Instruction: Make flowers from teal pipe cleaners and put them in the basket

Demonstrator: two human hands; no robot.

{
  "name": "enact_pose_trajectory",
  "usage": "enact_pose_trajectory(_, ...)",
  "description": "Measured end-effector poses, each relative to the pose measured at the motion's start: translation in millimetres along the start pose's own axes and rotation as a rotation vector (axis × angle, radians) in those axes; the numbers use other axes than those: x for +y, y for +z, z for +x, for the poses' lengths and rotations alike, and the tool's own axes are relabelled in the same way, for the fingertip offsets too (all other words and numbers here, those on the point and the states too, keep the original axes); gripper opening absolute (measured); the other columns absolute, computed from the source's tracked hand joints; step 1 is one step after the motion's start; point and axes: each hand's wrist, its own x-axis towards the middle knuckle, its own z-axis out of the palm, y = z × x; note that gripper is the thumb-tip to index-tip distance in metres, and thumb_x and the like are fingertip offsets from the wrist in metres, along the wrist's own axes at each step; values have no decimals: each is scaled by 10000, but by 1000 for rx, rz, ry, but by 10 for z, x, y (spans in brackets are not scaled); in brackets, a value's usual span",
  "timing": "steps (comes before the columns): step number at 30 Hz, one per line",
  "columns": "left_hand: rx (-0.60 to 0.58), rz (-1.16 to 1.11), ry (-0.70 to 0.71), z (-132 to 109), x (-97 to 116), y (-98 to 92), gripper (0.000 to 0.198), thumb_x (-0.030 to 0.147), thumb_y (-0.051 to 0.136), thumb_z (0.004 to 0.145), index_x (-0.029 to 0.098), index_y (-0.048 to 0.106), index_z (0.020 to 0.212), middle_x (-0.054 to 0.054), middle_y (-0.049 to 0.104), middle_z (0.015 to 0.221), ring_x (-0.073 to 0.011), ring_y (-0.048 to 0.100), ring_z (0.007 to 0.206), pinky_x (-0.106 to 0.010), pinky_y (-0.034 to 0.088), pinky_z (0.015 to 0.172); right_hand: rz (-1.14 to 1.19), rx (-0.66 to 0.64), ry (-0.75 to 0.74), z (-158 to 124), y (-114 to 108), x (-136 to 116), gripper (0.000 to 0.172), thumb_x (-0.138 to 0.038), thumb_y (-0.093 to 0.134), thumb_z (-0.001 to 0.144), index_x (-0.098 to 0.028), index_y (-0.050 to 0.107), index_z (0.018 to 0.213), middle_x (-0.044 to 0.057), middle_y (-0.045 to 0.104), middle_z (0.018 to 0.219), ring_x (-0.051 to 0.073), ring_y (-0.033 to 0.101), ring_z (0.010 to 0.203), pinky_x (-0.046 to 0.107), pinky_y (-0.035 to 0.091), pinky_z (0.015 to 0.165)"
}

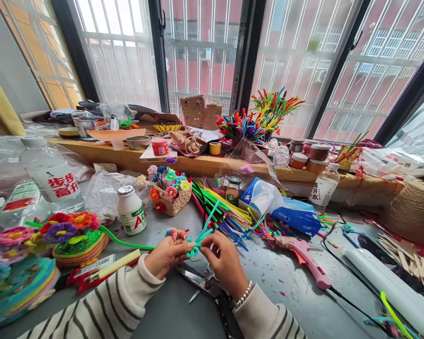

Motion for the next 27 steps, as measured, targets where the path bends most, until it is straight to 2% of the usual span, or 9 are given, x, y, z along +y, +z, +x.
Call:
enact_pose_trajectory(7,-12,-6,29,7,-12,16,416,203,699,445,176,361,686,93,462,516,-61,526,479,-195,418,502,153,-62,146,17,12,74,201,-342,480,698,-147,526,708,-4,511,651,87,416,540,194,336,493)
enact_pose_trajectory(11,-106,72,51,27,-49,9,416,221,695,452,166,368,704,95,468,485,-64,511,466,-196,398,473,300,-46,260,24,26,81,247,-389,498,675,-149,479,620,-50,392,510,64,343,460,182,284,424)
enact_pose_trajectory(14,-171,124,60,54,-91,-6,414,241,687,464,160,372,720,78,505,489,-62,502,449,-196,385,461,391,-33,288,21,34,74,265,-390,523,655,-155,436,570,-67,329,479,52,292,432,178,245,397)
enact_pose_trajectory(21,-128,177,101,60,-128,4,427,242,684,466,157,382,756,84,484,465,-89,516,469,-197,374,433,474,39,296,4,56,30,251,-371,545,641,-158,429,575,-62,353,505,51,301,444,174,235,396)
enact_pose_trajectory(27,-76,94,170,32,-101,27,460,250,692,444,171,349,741,53,533,576,-112,552,535,-254,429,514,445,15,302,-3,69,17,224,-374,518,659,-153,492,641,-48,395,517,58,326,449,173,252,400)
